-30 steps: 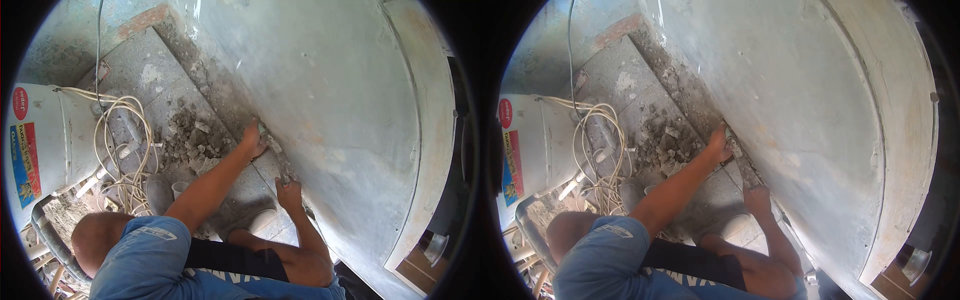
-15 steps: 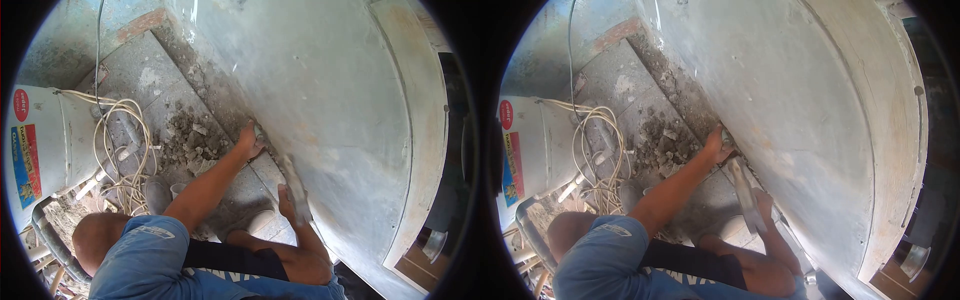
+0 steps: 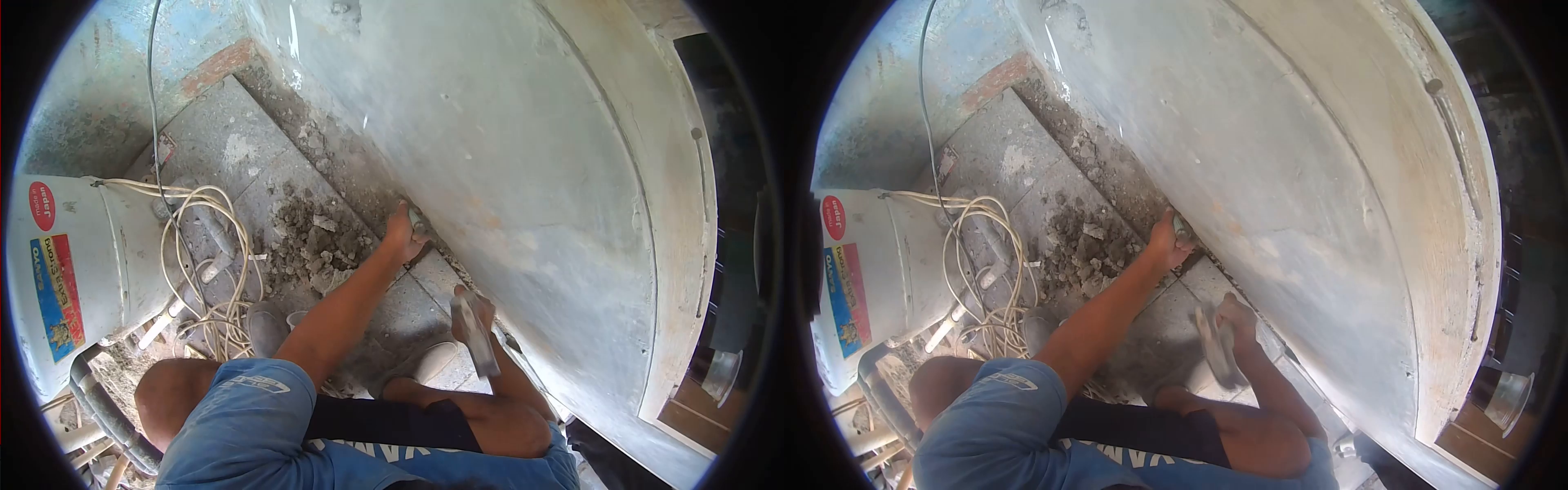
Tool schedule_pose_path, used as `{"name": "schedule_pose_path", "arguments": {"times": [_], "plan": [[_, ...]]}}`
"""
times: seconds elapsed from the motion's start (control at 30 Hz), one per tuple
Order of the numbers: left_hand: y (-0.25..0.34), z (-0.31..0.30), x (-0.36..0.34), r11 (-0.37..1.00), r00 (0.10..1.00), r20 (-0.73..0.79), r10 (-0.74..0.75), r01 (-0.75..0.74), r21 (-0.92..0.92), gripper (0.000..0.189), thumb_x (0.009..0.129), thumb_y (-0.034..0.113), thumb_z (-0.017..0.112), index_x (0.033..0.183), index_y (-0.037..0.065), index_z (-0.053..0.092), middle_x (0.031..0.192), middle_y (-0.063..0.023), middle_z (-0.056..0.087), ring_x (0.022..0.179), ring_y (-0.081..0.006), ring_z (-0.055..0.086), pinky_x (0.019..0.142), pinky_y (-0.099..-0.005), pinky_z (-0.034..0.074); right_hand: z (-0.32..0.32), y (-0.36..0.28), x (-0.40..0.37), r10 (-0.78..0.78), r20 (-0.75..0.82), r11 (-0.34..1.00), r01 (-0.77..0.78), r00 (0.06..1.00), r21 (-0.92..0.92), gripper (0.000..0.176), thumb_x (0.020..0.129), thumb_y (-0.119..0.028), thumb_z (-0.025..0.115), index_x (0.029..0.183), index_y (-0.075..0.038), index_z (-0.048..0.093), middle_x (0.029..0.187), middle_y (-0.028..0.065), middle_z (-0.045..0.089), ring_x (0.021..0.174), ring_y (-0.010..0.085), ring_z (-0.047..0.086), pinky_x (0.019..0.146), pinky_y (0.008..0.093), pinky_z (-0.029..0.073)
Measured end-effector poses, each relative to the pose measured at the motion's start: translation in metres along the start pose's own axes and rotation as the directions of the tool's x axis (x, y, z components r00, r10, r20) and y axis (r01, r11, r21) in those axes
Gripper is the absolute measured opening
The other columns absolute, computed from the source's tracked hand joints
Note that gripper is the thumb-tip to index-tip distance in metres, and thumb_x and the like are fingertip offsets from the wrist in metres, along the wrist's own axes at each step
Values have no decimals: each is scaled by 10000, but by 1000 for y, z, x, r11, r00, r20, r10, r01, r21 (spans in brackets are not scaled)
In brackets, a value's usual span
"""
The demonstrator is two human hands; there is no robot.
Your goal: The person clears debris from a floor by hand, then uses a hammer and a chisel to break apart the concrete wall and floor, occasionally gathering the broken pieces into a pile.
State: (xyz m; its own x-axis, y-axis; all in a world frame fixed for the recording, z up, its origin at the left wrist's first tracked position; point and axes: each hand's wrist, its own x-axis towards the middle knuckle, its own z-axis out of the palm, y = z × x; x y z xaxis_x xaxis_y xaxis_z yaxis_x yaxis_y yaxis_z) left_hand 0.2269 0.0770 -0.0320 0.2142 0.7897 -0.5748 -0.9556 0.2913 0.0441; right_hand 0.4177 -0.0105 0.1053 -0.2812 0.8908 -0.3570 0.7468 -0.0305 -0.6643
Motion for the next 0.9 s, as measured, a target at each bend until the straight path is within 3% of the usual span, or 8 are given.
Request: {"name": "schedule_pose_path", "arguments": {"times": [0.17,0.23,0.37,0.43,0.47,0.67,0.77,0.9], "plan": [[9,65,-31,999,947,-322,0,-10,-31,324,997,358,262,918,111,455,734,-25,516,424,-125,367,391,-278,279,14,12,14,-47,10,967,48,999,-251,288,832,-277,557,769,4,562,655,230,566,608,394,567,552,410,445],[1,18,-7,994,977,-212,-5,28,106,341,996,352,258,1011,90,475,786,-48,546,529,-154,500,448,-309,403,8,15,4,-350,-56,920,332,935,-211,258,835,-254,553,758,-9,577,663,213,570,622,393,575,558,432,453],[3,4,-2,998,993,113,-24,17,56,378,994,382,250,1011,90,489,733,-49,511,635,-191,523,594,-370,479,1,12,2,-203,-17,947,192,979,-256,209,834,-212,542,759,-23,589,674,193,572,620,391,573,568,453,457],[5,40,-21,998,983,-182,-7,19,64,374,995,362,260,1041,72,493,850,-69,550,779,-207,588,721,-391,506,21,50,22,-431,193,648,452,881,-613,164,824,-162,529,750,-26,582,695,185,578,604,392,562,560,452,452],[3,46,-22,998,984,-176,-4,15,60,374,995,362,260,1041,72,493,850,-69,550,779,-207,588,721,-391,506,12,21,21,-205,69,903,216,976,-372,141,808,-139,527,774,-20,595,709,197,589,630,390,580,573,444,468],[-8,21,-13,995,975,-221,-3,24,95,351,990,369,287,966,91,500,823,-63,549,651,-195,551,584,-352,476,4,2,2,98,-3,971,-97,995,-220,217,757,-196,601,873,-13,597,709,213,594,682,385,603,582,424,463],[-16,23,-19,998,986,-162,-36,43,38,334,987,360,297,938,95,495,771,-51,541,519,-170,477,449,-310,384,-4,6,-9,-307,-134,888,233,942,-397,232,714,-161,642,887,-17,584,671,201,582,636,386,586,564,416,449],[-16,28,-31,994,988,-138,-65,76,77,324,986,374,291,898,119,470,627,-11,479,434,-125,420,403,-282,345,-14,3,-11,-180,-118,962,149,977,-229,150,771,-114,679,823,10,610,628,146,600,537,238,590,507,339,439]]}}
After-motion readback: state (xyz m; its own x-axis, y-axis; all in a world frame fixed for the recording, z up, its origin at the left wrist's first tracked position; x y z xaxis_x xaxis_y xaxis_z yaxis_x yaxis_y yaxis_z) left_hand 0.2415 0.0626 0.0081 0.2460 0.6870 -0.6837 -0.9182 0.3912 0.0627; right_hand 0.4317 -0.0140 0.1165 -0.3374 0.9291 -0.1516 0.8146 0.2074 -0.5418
